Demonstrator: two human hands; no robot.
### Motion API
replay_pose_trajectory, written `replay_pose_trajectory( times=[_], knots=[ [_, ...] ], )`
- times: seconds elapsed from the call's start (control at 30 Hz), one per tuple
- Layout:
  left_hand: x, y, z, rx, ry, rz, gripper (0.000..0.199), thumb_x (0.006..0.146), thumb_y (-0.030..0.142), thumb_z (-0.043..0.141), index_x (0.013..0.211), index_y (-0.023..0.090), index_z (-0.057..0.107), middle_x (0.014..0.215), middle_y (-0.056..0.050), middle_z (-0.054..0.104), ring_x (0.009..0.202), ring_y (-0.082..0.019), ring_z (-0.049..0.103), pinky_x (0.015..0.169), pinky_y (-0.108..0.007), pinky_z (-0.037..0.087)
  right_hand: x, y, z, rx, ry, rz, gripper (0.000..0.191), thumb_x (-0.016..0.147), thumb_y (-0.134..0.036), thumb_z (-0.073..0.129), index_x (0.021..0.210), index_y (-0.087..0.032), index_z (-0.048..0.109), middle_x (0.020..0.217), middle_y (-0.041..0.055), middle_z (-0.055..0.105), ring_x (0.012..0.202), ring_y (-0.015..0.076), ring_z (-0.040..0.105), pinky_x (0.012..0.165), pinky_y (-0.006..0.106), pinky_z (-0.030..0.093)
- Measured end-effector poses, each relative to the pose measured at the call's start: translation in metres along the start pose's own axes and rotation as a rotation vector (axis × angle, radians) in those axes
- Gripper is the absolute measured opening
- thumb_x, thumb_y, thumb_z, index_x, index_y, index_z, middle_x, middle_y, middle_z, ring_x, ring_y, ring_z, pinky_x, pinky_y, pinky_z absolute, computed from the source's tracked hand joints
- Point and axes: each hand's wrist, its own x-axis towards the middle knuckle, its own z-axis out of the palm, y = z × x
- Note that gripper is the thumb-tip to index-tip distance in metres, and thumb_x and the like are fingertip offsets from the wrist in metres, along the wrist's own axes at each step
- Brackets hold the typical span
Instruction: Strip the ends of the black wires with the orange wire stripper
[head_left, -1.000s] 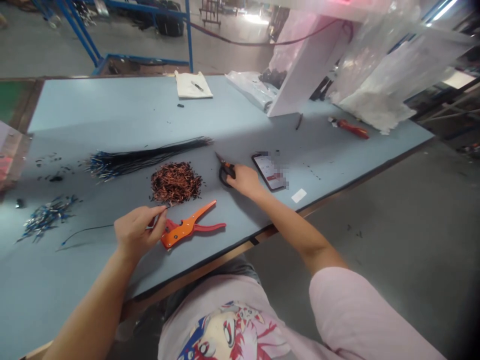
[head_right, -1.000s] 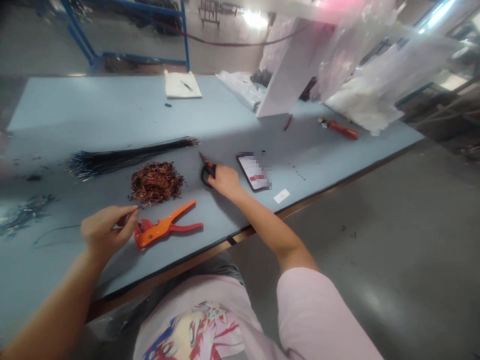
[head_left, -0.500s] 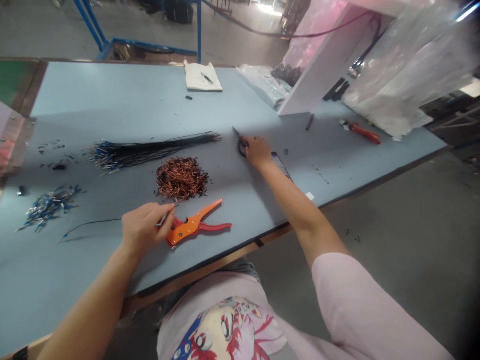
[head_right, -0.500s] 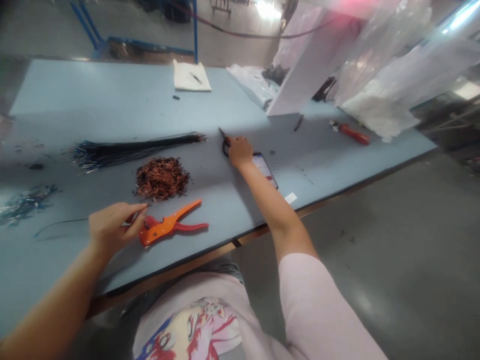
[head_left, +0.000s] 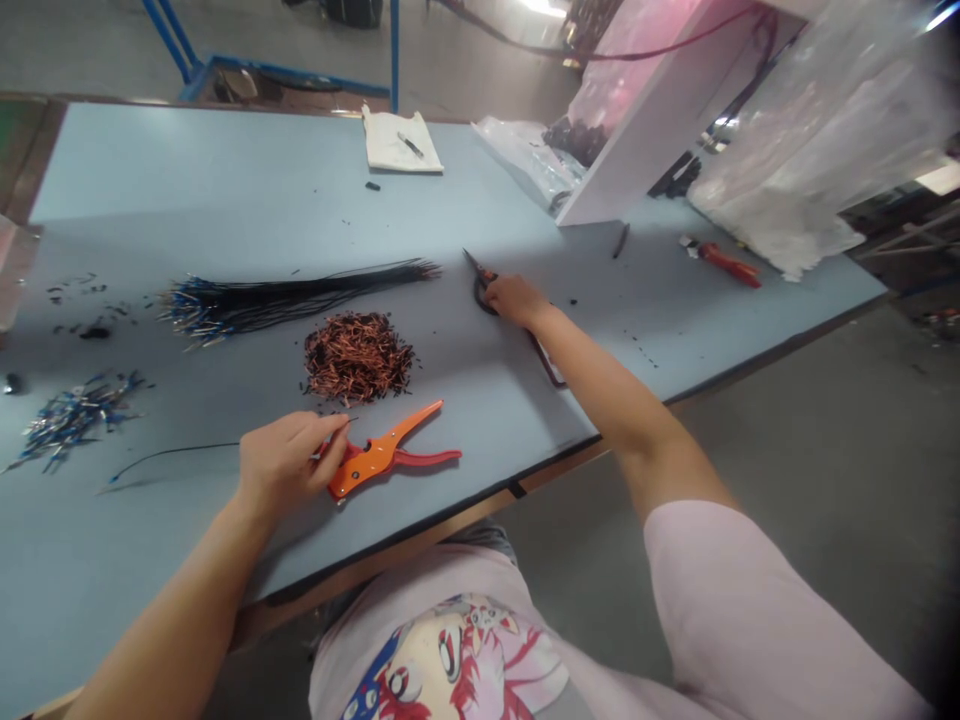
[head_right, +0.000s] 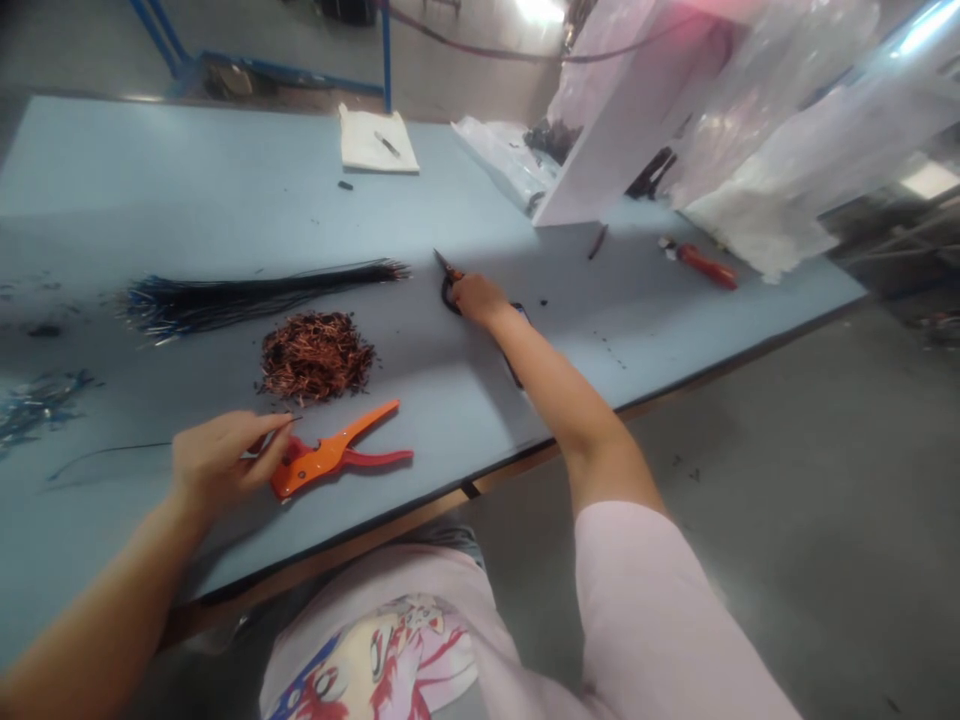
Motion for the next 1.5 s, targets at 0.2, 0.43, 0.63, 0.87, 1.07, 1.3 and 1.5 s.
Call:
replay_pose_trajectory(
  times=[0.2, 0.43, 0.63, 0.87, 1.07, 1.3, 1.5],
  knots=[
    [0.001, 0.001, 0.0, 0.019, -0.007, 0.002, 0.011, 0.093, 0.018, 0.064, 0.085, 0.016, 0.071, 0.058, 0.002, 0.061, 0.052, -0.012, 0.058, 0.049, -0.024, 0.037, 0.002, 0.004, -0.003, -0.019, -0.007, 0.001, 0.035, 0.096, -0.016, 0.045, 0.114, -0.013, 0.075, 0.124, 0.018, 0.072, 0.109, 0.0287, 0.068, 0.088, 0.036, 0.049],
    [0.002, 0.001, -0.001, 0.017, -0.013, 0.009, 0.011, 0.093, 0.018, 0.064, 0.085, 0.016, 0.071, 0.058, 0.003, 0.062, 0.052, -0.013, 0.057, 0.049, -0.024, 0.038, 0.0, 0.019, -0.012, -0.032, 0.001, -0.061, 0.034, 0.095, -0.019, 0.049, 0.113, -0.017, 0.077, 0.123, 0.0129, 0.073, 0.114, 0.0278, 0.065, 0.094, 0.033, 0.048],
    [-0.002, -0.001, 0.002, 0.003, -0.024, 0.0, 0.011, 0.094, 0.018, 0.063, 0.087, 0.016, 0.071, 0.061, 0.001, 0.064, 0.055, -0.013, 0.06, 0.051, -0.025, 0.038, -0.004, 0.003, -0.008, -0.095, -0.039, -0.047, 0.038, 0.095, -0.015, 0.044, 0.117, -0.013, 0.074, 0.127, 0.019, 0.071, 0.111, 0.0309, 0.067, 0.086, 0.035, 0.05],
    [-0.003, -0.002, 0.003, 0.001, -0.035, -0.029, 0.01, 0.093, 0.019, 0.063, 0.087, 0.018, 0.071, 0.061, 0.002, 0.066, 0.054, -0.011, 0.061, 0.051, -0.023, 0.038, 0.008, -0.006, -0.023, -0.084, -0.1, -0.009, 0.036, 0.088, -0.012, 0.052, 0.115, 0.001, 0.072, 0.113, 0.0287, 0.074, 0.101, 0.0351, 0.07, 0.081, 0.037, 0.05],
    [-0.003, -0.002, 0.002, 0.007, -0.006, -0.027, 0.008, 0.092, 0.019, 0.065, 0.088, 0.018, 0.071, 0.061, 0.002, 0.066, 0.054, -0.011, 0.061, 0.052, -0.023, 0.039, -0.028, -0.076, -0.038, 0.063, 0.017, -0.154, 0.037, 0.103, -0.025, 0.036, 0.121, -0.016, 0.068, 0.117, 0.0111, 0.074, 0.102, 0.0216, 0.066, 0.085, 0.029, 0.048],
    [-0.002, -0.001, 0.001, 0.023, 0.004, 0.005, 0.007, 0.092, 0.019, 0.065, 0.087, 0.018, 0.07, 0.061, 0.002, 0.065, 0.054, -0.013, 0.061, 0.05, -0.024, 0.038, -0.131, -0.101, 0.025, 0.269, 0.34, -0.211, 0.048, 0.094, -0.04, 0.061, 0.129, -0.008, 0.059, 0.133, 0.024, 0.062, 0.125, 0.0352, 0.054, 0.105, 0.047, 0.043],
    [-0.005, -0.001, 0.005, 0.008, -0.03, -0.003, 0.005, 0.094, 0.02, 0.064, 0.091, 0.02, 0.068, 0.063, 0.002, 0.067, 0.055, -0.013, 0.063, 0.05, -0.024, 0.038, -0.167, 0.0, 0.049, 0.251, 0.418, 0.443, 0.087, 0.08, -0.047, 0.073, 0.144, 0.003, 0.043, 0.144, 0.0312, 0.051, 0.137, 0.043, 0.046, 0.117, 0.053, 0.033]
  ],
)
